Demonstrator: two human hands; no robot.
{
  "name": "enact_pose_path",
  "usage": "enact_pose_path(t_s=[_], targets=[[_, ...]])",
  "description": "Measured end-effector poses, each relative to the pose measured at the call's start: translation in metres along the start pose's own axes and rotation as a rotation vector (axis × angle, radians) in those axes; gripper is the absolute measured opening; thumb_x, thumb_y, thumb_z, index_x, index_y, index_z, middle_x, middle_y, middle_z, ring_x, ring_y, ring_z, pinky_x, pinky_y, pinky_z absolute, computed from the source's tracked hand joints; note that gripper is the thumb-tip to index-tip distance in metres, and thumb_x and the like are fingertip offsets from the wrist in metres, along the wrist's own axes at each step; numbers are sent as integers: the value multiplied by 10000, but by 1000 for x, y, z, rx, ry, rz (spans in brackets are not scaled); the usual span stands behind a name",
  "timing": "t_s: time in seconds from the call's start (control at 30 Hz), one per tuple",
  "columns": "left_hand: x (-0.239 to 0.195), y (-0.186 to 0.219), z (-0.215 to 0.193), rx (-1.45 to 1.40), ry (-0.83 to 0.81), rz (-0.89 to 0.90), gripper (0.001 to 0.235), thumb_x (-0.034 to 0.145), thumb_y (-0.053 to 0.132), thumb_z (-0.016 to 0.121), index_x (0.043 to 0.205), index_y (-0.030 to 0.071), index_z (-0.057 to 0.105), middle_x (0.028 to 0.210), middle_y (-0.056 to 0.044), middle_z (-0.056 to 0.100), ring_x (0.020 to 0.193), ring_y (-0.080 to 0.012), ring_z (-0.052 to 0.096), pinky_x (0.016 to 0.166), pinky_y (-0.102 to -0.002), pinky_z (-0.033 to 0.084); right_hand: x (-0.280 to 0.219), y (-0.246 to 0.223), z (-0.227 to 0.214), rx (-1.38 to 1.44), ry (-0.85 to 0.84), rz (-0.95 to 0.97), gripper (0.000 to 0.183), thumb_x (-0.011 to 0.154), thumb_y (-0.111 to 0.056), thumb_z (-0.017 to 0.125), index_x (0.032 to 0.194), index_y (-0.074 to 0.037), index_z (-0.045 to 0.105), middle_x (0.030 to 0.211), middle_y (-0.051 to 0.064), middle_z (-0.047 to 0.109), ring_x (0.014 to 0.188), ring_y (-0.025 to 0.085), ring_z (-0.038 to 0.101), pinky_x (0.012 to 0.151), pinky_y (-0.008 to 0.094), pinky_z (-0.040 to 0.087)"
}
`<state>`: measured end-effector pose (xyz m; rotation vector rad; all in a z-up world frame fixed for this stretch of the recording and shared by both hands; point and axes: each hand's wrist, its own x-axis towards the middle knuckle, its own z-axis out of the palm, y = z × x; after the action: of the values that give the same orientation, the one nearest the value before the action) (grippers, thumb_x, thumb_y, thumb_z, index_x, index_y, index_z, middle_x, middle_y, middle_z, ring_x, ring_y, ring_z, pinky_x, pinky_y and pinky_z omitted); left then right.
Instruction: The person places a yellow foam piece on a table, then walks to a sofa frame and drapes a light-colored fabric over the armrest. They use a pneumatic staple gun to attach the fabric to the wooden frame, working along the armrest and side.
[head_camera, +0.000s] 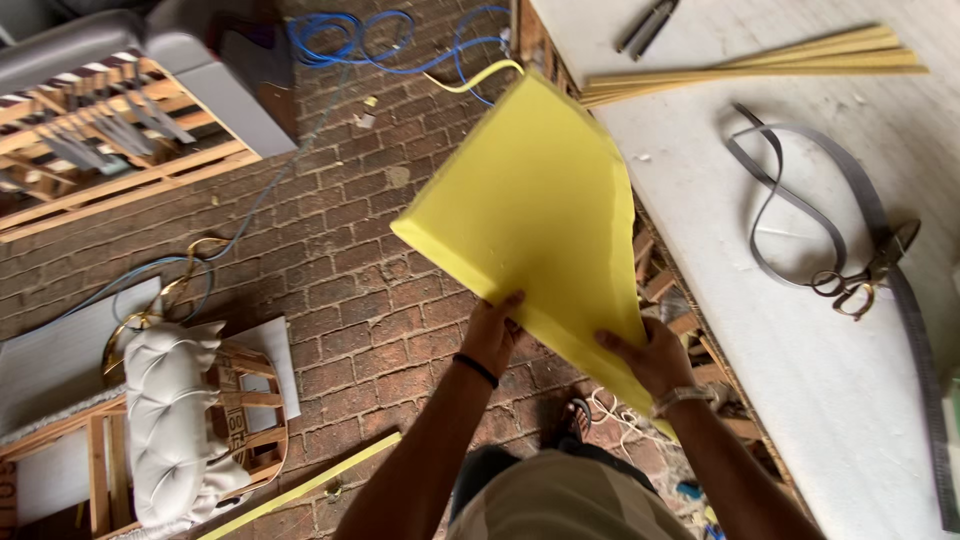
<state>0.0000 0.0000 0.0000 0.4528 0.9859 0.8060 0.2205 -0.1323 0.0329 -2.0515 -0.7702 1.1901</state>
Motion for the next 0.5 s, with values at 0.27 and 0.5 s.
enact_pose_path(t_s=[0.27,0.5], targets=[[107,54,59,81,-29,-46,409,933,148,703,1316,115,564,1143,-70,684,981,-209,671,824,-405,569,100,-52,-22,47,99,-55,708,708,-516,843,1161,18,734,996,137,806,882,226,768,825,384,594],[259,105,95,22,-200,-122,464,869,140,714,1303,87,557,1105,-60,698,958,-194,679,786,-362,571,200,-119,-17,37,281,85,739,729,-512,834,1222,21,690,1033,163,802,873,242,760,795,384,602]])
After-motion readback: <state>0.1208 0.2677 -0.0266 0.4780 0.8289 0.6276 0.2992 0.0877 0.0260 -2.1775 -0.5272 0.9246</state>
